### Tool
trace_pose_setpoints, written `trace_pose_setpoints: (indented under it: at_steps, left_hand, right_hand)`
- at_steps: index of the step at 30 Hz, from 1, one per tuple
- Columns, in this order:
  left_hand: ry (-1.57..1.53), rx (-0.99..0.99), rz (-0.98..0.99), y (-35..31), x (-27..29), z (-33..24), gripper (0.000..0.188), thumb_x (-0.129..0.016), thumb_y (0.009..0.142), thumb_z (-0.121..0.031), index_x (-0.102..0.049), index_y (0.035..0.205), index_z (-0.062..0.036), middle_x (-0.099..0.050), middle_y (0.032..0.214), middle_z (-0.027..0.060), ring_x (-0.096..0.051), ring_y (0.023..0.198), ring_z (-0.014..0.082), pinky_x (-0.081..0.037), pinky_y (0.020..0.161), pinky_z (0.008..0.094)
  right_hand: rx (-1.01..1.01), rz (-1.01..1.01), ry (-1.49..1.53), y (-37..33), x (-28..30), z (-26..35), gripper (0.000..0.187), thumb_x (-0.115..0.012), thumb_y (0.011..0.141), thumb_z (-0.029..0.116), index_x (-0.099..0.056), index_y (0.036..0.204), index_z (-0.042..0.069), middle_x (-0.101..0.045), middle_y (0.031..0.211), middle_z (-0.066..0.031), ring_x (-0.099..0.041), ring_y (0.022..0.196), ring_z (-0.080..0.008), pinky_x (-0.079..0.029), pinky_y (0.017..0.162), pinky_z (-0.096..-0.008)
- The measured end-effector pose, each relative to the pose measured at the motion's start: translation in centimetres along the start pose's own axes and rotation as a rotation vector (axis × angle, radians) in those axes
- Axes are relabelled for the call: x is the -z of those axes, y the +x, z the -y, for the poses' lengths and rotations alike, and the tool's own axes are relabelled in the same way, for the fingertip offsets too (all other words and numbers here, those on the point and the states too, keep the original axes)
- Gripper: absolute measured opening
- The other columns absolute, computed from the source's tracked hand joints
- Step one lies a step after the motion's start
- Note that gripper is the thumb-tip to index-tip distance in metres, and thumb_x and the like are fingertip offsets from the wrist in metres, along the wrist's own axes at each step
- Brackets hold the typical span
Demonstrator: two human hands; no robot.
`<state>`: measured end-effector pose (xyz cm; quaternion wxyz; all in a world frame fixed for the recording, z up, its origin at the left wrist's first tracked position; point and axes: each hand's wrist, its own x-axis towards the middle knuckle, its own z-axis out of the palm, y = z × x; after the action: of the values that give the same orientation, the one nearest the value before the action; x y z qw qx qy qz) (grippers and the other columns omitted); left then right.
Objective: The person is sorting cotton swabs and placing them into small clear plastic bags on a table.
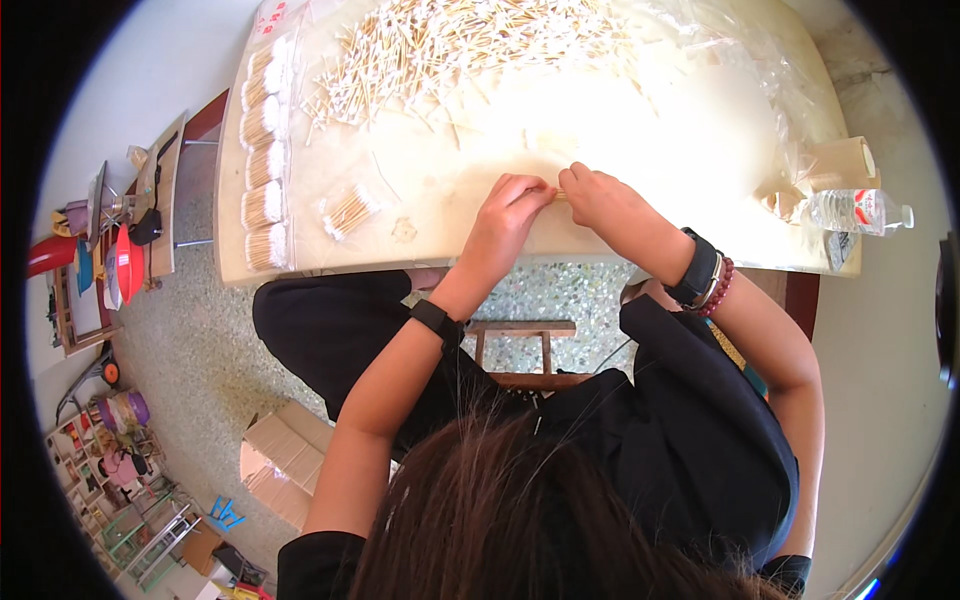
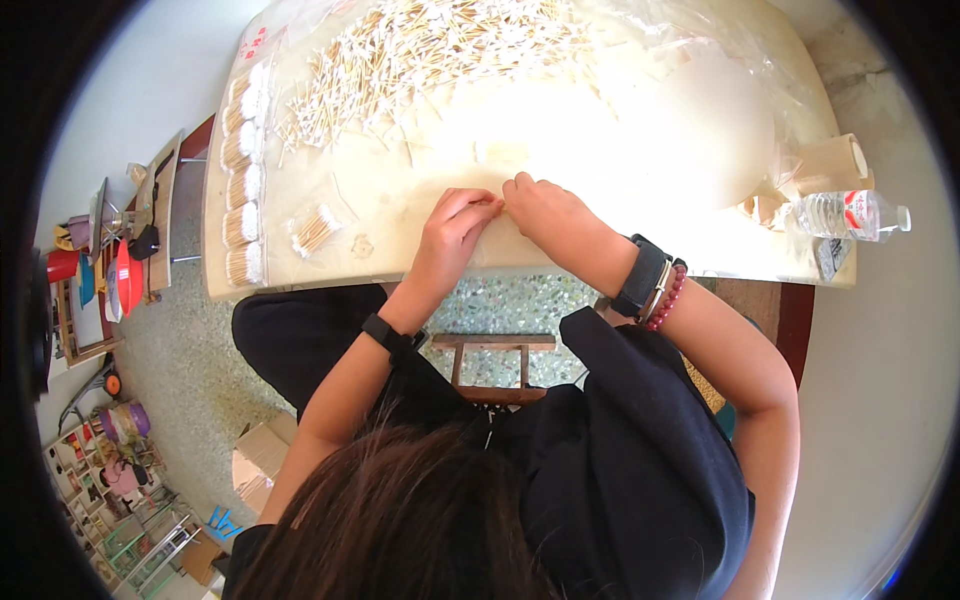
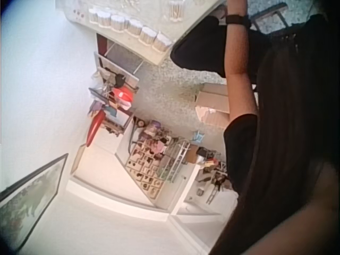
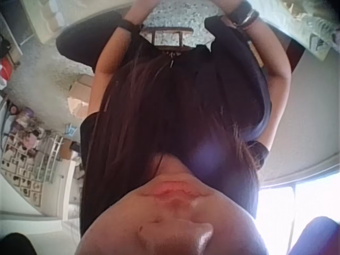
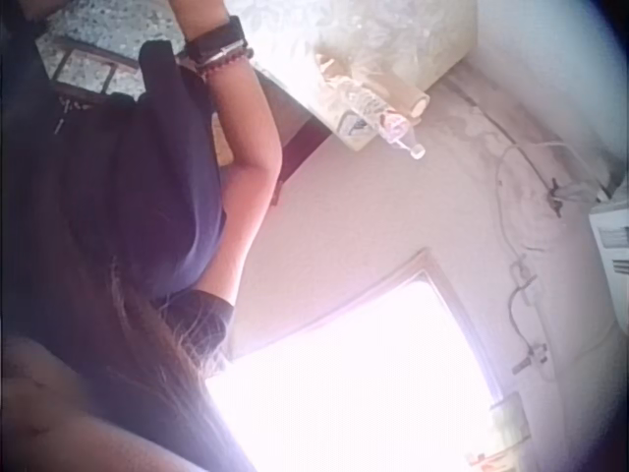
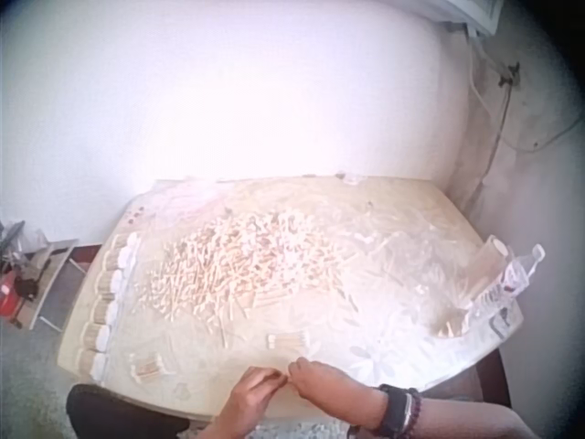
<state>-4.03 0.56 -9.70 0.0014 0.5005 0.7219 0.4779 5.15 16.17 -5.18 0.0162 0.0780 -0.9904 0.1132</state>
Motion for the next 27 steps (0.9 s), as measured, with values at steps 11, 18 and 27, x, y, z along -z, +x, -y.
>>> trace_pose_setpoints:
  at_steps: [11, 18, 27]
  left_hand:
    - [-0.001, 0.001, 0.010, -0.1, 0.0, 0.0, 0.016, -0.067, 0.074, 0.005, -0.066, 0.090, 0.0027, -0.062, 0.093, 0.0114, -0.059, 0.088, 0.0258, -0.050, 0.074, 0.0321]
    - [-0.051, 0.034, 0.011, -0.1, 0.2, -0.5, 0.013, -0.065, 0.078, 0.002, -0.064, 0.091, 0.0029, -0.062, 0.093, 0.0115, -0.060, 0.085, 0.0258, -0.050, 0.074, 0.0330]
    - [-0.190, 0.145, -0.008, 1.4, 2.3, -3.9, 0.014, -0.044, 0.096, -0.007, -0.056, 0.097, -0.0010, -0.056, 0.083, 0.0102, -0.053, 0.071, 0.0188, -0.043, 0.064, 0.0280]
  right_hand:
    - [-0.132, 0.127, 0.111, 0.8, -0.4, -0.2, 0.018, -0.058, 0.083, 0.016, -0.052, 0.086, 0.000, -0.061, 0.069, -0.0167, -0.064, 0.069, -0.0298, -0.052, 0.063, -0.0363]
    - [-0.273, 0.162, 0.421, 2.2, -0.9, -1.3, 0.042, -0.046, 0.093, 0.035, -0.061, 0.077, 0.000, -0.062, 0.067, -0.0175, -0.063, 0.072, -0.0338, -0.049, 0.064, -0.0409]
    - [-0.642, 0.557, 1.536, 1.7, 3.8, -0.1, 0.039, -0.035, 0.099, 0.031, -0.040, 0.064, 0.014, -0.026, 0.051, 0.0105, -0.017, 0.043, -0.0015, -0.012, 0.038, -0.0202]
